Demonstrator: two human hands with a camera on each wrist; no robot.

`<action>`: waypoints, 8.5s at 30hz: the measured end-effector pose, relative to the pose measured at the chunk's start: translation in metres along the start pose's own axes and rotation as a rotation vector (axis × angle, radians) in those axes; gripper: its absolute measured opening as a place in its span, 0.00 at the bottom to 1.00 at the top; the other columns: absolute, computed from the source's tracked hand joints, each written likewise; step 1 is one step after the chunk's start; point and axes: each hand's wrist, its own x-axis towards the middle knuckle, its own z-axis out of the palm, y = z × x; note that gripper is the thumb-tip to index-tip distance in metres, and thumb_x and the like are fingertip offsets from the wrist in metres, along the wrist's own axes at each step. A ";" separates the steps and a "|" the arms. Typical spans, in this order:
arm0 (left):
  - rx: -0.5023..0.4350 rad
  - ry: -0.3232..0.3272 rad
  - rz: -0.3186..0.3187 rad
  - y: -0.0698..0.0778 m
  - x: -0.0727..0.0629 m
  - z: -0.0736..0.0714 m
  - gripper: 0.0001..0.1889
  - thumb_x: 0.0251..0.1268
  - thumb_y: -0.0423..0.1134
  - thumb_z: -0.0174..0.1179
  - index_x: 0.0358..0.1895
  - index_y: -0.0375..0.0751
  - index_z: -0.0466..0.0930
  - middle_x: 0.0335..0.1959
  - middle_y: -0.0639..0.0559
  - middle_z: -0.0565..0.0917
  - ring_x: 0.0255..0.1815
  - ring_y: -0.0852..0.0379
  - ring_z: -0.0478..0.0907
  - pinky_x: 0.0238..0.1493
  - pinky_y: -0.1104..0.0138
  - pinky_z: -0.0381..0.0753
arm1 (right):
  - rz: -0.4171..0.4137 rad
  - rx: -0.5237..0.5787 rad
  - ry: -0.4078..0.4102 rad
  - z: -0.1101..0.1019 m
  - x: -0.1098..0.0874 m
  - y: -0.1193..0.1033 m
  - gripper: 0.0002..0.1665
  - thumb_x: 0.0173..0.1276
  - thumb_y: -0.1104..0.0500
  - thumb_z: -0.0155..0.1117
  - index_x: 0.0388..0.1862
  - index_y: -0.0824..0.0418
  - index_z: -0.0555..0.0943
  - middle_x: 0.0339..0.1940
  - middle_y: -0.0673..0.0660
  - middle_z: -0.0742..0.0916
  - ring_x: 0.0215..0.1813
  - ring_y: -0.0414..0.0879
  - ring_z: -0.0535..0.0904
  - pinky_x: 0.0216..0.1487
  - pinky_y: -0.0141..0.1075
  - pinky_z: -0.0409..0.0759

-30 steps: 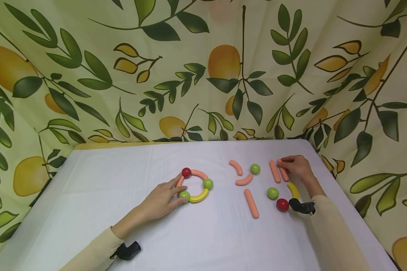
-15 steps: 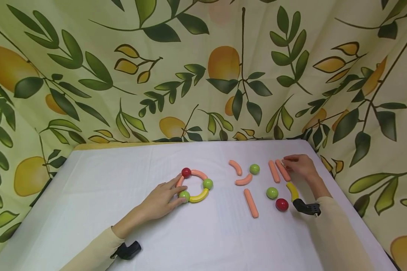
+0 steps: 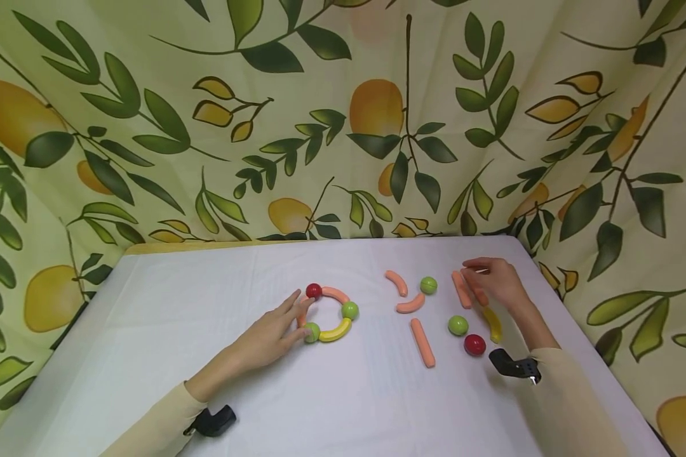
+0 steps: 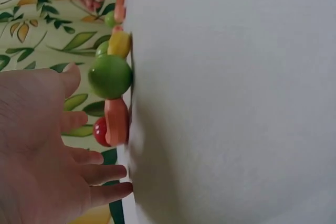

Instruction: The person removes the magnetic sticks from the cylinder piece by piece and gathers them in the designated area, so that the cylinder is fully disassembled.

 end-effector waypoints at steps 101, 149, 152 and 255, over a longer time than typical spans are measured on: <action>0.601 -0.076 0.222 0.027 -0.010 0.022 0.25 0.76 0.55 0.46 0.72 0.54 0.68 0.73 0.46 0.65 0.76 0.41 0.50 0.64 0.46 0.69 | -0.644 -0.319 -0.113 0.169 -0.068 -0.140 0.23 0.55 0.58 0.78 0.50 0.57 0.84 0.51 0.51 0.85 0.61 0.50 0.75 0.51 0.44 0.82; 0.493 -0.104 0.175 0.030 -0.009 0.020 0.24 0.75 0.51 0.50 0.71 0.54 0.69 0.72 0.47 0.67 0.76 0.43 0.49 0.61 0.43 0.70 | -0.339 0.005 0.079 0.062 -0.069 -0.052 0.27 0.51 0.72 0.76 0.53 0.68 0.81 0.48 0.61 0.85 0.47 0.54 0.82 0.42 0.42 0.85; 0.467 -0.117 0.169 0.030 -0.010 0.020 0.24 0.75 0.51 0.49 0.71 0.54 0.69 0.73 0.47 0.66 0.77 0.43 0.48 0.62 0.42 0.69 | -0.246 -0.037 0.116 0.043 -0.065 -0.031 0.27 0.54 0.69 0.75 0.55 0.71 0.79 0.48 0.66 0.84 0.47 0.59 0.81 0.42 0.45 0.84; 0.131 -0.101 0.066 -0.008 -0.006 -0.009 0.31 0.76 0.47 0.51 0.77 0.50 0.56 0.76 0.51 0.60 0.73 0.36 0.59 0.67 0.39 0.60 | -0.605 -0.070 -0.177 0.158 -0.061 -0.151 0.17 0.63 0.61 0.72 0.50 0.61 0.83 0.47 0.53 0.87 0.46 0.45 0.83 0.48 0.38 0.82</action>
